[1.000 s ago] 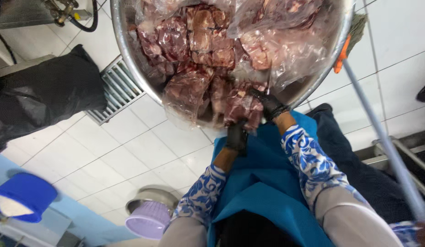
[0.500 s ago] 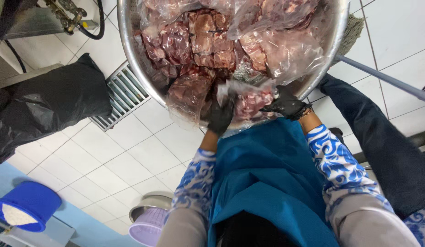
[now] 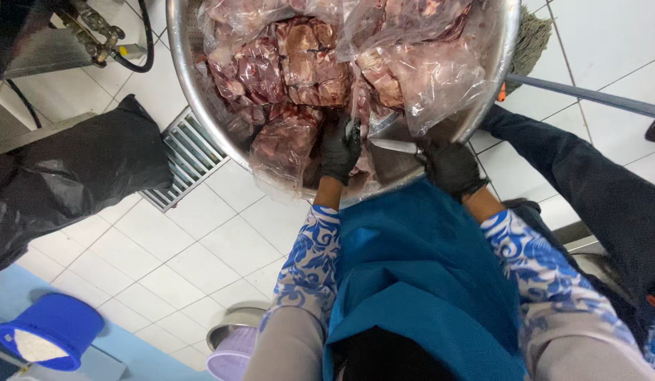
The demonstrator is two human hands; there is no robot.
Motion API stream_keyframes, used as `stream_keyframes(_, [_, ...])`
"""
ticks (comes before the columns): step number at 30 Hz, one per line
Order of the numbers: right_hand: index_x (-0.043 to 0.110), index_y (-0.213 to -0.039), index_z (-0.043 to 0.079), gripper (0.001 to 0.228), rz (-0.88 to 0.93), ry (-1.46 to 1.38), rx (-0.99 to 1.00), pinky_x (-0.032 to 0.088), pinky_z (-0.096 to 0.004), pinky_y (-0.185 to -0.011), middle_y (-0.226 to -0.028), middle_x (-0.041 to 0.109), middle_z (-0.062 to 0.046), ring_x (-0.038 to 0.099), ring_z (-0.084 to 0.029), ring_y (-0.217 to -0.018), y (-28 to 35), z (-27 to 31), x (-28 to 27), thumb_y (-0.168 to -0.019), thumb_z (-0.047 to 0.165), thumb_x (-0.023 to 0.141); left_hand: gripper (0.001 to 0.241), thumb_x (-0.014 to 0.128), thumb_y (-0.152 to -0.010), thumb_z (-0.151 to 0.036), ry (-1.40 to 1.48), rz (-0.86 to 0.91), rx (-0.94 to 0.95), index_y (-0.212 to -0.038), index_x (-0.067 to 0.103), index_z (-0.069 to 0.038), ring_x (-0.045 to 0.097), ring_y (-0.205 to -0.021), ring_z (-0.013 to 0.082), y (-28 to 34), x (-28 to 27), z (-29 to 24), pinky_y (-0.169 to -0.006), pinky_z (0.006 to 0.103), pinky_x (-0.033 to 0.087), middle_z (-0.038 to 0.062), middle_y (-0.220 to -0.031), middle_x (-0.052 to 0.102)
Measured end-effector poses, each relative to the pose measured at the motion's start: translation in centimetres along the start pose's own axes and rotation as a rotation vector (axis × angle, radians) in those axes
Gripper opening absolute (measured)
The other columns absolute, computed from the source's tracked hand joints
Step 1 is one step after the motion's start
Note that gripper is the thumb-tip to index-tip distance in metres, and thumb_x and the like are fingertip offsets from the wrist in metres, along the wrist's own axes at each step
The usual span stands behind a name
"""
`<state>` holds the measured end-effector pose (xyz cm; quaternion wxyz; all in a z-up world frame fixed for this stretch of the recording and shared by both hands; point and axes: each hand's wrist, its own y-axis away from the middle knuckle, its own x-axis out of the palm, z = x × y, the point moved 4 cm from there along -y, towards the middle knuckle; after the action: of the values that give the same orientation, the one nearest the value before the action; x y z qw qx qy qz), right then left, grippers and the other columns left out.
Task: The person sorts and organizes vacuum-sealed packages of raw meat inside a large stainless steel bowl. They use gloved hands to pick up, inspect, and rearrange the packages, occasionally using a knife to assist in moving the items. The task involves repetitive handling of the meat packages within the bowl.
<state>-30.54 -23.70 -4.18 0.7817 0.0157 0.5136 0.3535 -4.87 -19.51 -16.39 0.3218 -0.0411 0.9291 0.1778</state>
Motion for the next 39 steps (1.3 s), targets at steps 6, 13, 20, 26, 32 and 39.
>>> stream_keyframes(6, [0.068,-0.133,0.018,0.043,-0.05,0.21,-0.263,0.055,-0.047,-0.069,-0.092,0.069,-0.01,0.07,-0.031,-0.079,-5.2,-0.6,-2.4,-0.093,0.033,0.064,0.038,0.067,-0.093,-0.03,-0.267,0.065,0.022,-0.13,0.064,-0.022,0.066,-0.077,0.0441,1.3,-2.8,-2.7,-0.067,0.0531,0.053,0.019,-0.096,0.07])
stream_keyframes(13, [0.071,-0.118,0.007,0.028,-0.088,0.314,-0.036,0.055,-0.046,-0.07,-0.096,0.071,-0.017,0.07,-0.033,-0.078,-12.7,-7.1,-2.6,-0.103,0.029,0.063,0.026,0.069,-0.096,-0.021,-0.098,-0.02,0.302,-0.12,0.066,-0.011,0.066,-0.09,0.0411,4.7,-2.4,2.4,-0.078,0.0505,0.054,0.02,-0.1,0.07])
stream_keyframes(20, [0.049,-0.147,-0.002,0.054,-0.207,-0.342,0.243,0.052,-0.045,-0.07,-0.1,0.069,-0.02,0.066,-0.034,-0.084,-8.8,-1.8,8.3,-0.106,0.027,0.07,0.018,0.069,-0.103,-0.021,0.397,-0.156,-0.082,-0.11,0.074,-0.005,0.074,-0.083,0.0282,7.5,-0.1,2.4,-0.073,0.036,0.058,0.016,-0.093,0.077])
stream_keyframes(26, [0.045,-0.14,-0.005,0.071,-0.382,-0.735,0.388,0.056,-0.051,-0.079,-0.112,0.069,-0.027,0.07,-0.042,-0.094,-7.3,4.4,17.2,-0.091,0.032,0.082,0.016,0.069,-0.099,-0.017,0.001,-0.102,0.247,-0.108,0.072,-0.004,0.068,-0.075,0.0342,8.0,-3.5,-2.3,-0.067,0.0401,0.054,0.018,-0.084,0.069])
stream_keyframes(32, [0.045,-0.15,0.003,0.061,0.03,-0.446,0.389,0.052,-0.06,-0.074,-0.097,0.069,-0.032,0.067,-0.052,-0.083,-6.9,5.2,15.7,-0.095,0.024,0.064,0.053,0.08,-0.086,-0.026,0.173,-0.074,-0.152,-0.126,0.057,0.0,0.066,-0.104,0.0325,7.0,-4.7,-0.9,-0.087,0.0412,0.055,0.02,-0.114,0.066])
stream_keyframes(39, [0.059,-0.139,0.005,0.052,-0.005,-0.549,0.276,0.056,-0.054,-0.077,-0.089,0.071,-0.029,0.07,-0.045,-0.08,-3.2,4.9,12.5,-0.089,0.015,0.064,0.057,0.086,-0.069,-0.025,0.163,-0.026,-0.367,-0.108,0.054,0.002,0.065,-0.089,0.0346,3.9,-1.0,4.4,-0.078,0.043,0.054,0.02,-0.098,0.064])
